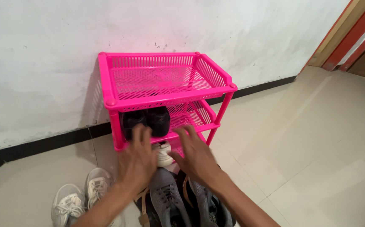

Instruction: The person removes several pairs of shoes from a pink three-tier plastic shoe rack and places them on the floor. Then, using a cloth, the person wipes each shelf and the frame of the rack.

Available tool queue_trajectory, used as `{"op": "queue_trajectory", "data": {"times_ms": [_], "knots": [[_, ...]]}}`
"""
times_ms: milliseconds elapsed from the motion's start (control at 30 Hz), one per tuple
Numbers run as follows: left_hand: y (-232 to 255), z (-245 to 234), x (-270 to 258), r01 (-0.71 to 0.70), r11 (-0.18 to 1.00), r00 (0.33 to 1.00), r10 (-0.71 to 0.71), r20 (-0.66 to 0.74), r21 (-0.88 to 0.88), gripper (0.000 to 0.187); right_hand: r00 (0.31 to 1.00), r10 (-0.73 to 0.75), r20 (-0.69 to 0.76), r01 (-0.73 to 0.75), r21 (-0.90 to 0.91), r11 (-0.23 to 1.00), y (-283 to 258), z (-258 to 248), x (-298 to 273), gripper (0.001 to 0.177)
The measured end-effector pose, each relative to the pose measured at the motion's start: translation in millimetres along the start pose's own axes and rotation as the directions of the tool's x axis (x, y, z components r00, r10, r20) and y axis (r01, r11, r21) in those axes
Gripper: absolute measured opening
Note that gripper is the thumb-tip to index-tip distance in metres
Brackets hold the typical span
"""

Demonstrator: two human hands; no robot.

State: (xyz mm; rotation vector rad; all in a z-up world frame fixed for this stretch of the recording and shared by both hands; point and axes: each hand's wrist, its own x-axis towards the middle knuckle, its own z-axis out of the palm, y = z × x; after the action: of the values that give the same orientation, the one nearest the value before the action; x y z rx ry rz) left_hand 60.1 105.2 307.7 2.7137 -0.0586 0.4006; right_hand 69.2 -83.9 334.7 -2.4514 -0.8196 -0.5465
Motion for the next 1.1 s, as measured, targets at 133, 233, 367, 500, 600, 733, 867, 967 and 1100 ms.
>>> {"op": "queue_trajectory", "data": {"times_ms": [133,233,367,500,600,733,867,967,1100], "knots": [[-16,-7,29,-0.192,0.98,0.922,0.196,-0.333,0.046,0.08,0.993,0.112,0.028,-0.113,0.041,0.993,5,40,55,0.082],[-31,5,46,-0.172,0.985,0.948,0.171,-0.269,0.021,0.077,0.969,0.244,0.038,-0.244,-0.011,0.97,17,69,79,0.083],[-40,16,69,-0.084,0.996,0.984,0.085,-0.158,0.012,0.054,0.953,0.282,0.105,-0.276,-0.073,0.958,40,91,98,0.07],[-39,19,71,-0.14,0.988,0.957,0.119,-0.263,-0.062,0.044,0.968,0.248,0.041,-0.249,0.008,0.968,47,90,103,0.055],[-35,8,65,-0.104,0.987,0.969,0.072,-0.235,-0.126,0.042,0.973,0.23,-0.035,-0.228,0.044,0.973,38,75,100,0.05],[-18,-13,48,-0.149,0.977,0.969,0.113,-0.219,-0.153,0.037,0.97,0.239,-0.039,-0.238,0.022,0.971,22,35,92,0.05],[9,-31,16,-0.186,0.968,0.97,0.154,-0.19,-0.165,0.033,0.94,0.317,0.123,-0.324,0.035,0.946,5,-11,73,0.047],[29,-44,-10,-0.179,0.965,0.98,0.158,-0.118,-0.193,0.031,0.948,0.282,0.147,-0.288,0.026,0.957,-2,-36,51,0.048],[50,-61,-47,-0.227,0.957,0.973,0.215,-0.084,-0.183,0.032,0.964,0.213,0.16,-0.206,-0.056,0.977,-8,-66,20,0.055]]}}
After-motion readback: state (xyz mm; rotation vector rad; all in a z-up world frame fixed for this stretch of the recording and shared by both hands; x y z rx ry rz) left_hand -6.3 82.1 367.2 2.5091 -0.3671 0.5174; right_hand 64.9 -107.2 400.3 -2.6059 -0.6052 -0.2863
